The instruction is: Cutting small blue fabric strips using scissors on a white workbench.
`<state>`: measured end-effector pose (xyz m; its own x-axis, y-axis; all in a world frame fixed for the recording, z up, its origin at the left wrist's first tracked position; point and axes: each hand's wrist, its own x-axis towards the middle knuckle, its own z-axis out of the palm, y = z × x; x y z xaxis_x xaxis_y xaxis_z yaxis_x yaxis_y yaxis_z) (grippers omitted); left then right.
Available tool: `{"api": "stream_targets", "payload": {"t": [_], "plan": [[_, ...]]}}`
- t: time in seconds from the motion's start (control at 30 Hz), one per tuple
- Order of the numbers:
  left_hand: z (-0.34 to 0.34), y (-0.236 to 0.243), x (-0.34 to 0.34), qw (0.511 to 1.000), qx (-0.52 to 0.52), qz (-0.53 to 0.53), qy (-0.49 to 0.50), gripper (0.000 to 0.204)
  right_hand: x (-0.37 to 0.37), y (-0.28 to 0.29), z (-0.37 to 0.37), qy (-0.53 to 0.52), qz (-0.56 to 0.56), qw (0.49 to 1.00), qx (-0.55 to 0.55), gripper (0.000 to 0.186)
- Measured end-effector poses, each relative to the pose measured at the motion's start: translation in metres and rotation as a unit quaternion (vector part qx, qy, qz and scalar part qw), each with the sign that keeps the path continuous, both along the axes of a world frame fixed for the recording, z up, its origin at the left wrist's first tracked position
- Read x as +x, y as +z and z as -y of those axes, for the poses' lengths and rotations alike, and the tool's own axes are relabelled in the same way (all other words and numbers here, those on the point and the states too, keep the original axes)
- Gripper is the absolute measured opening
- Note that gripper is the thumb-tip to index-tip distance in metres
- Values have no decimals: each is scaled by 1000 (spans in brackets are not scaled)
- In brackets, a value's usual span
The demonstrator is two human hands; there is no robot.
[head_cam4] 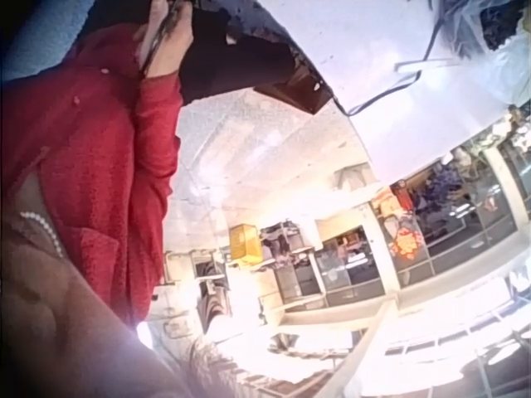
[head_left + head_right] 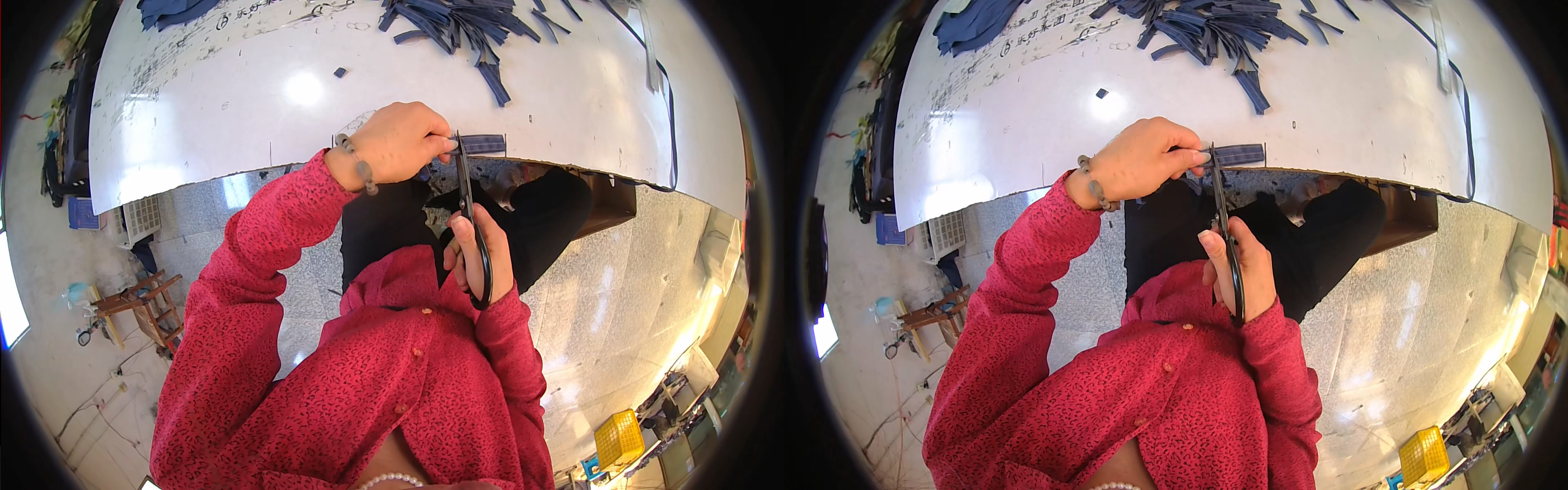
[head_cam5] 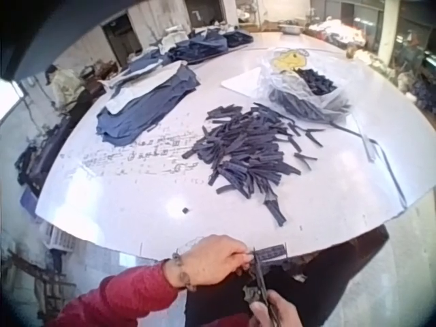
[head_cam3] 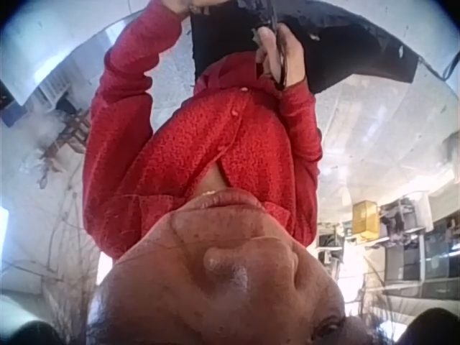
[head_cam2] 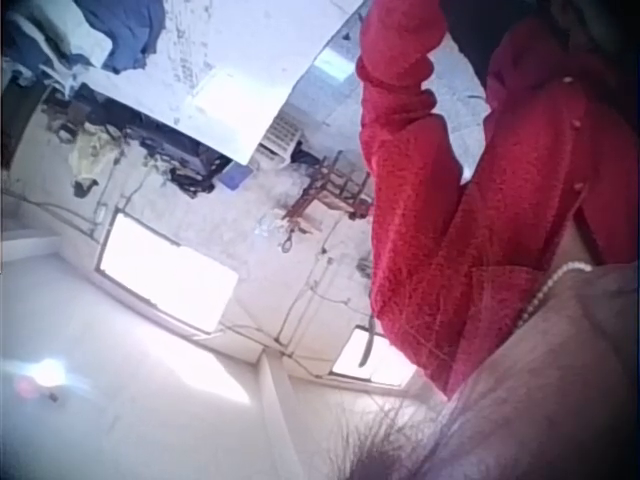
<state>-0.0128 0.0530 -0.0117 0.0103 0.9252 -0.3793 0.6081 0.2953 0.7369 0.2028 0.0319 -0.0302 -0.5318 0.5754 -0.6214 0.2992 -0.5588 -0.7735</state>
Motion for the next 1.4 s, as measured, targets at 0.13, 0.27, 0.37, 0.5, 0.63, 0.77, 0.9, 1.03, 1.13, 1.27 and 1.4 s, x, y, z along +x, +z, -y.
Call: {"api": "stream_targets", "payload": {"t": [0.13,0.27,0.37,0.5,0.63,0.77,0.9,1.03,1.13,1.27,1.4], "plan": [[-4,-2,-3,1000,-14,6,0,24,-2,0,-6,-1,23,1000,6,34],[-7,-2,-6,1000,-16,5,-20,24,3,-6,-15,51,47,997,41,37],[-8,-1,-7,999,-18,7,-26,24,6,-18,-16,67,19,993,91,42],[-9,0,-8,999,-38,13,-28,24,8,-22,-19,82,-9,991,110,48],[-12,1,-15,997,-43,28,-58,26,9,-16,-24,85,7,993,78,50],[-17,-3,-20,994,-63,37,-80,24,9,-16,-27,95,-4,993,70,48],[-18,-4,-20,993,-64,48,-84,24,8,-14,-29,94,2,994,54,47],[-18,-4,-21,994,-60,43,-86,25,6,-10,-30,94,1,994,47,46],[-20,0,-19,992,-87,44,-78,25,6,-6,-34,90,3,995,49,43],[-10,0,-24,996,-50,51,-52,26,10,-2,-39,111,-11,994,9,42],[5,8,-21,986,-76,150,19,25,27,-5,-41,71,-174,982,17,54]]}}
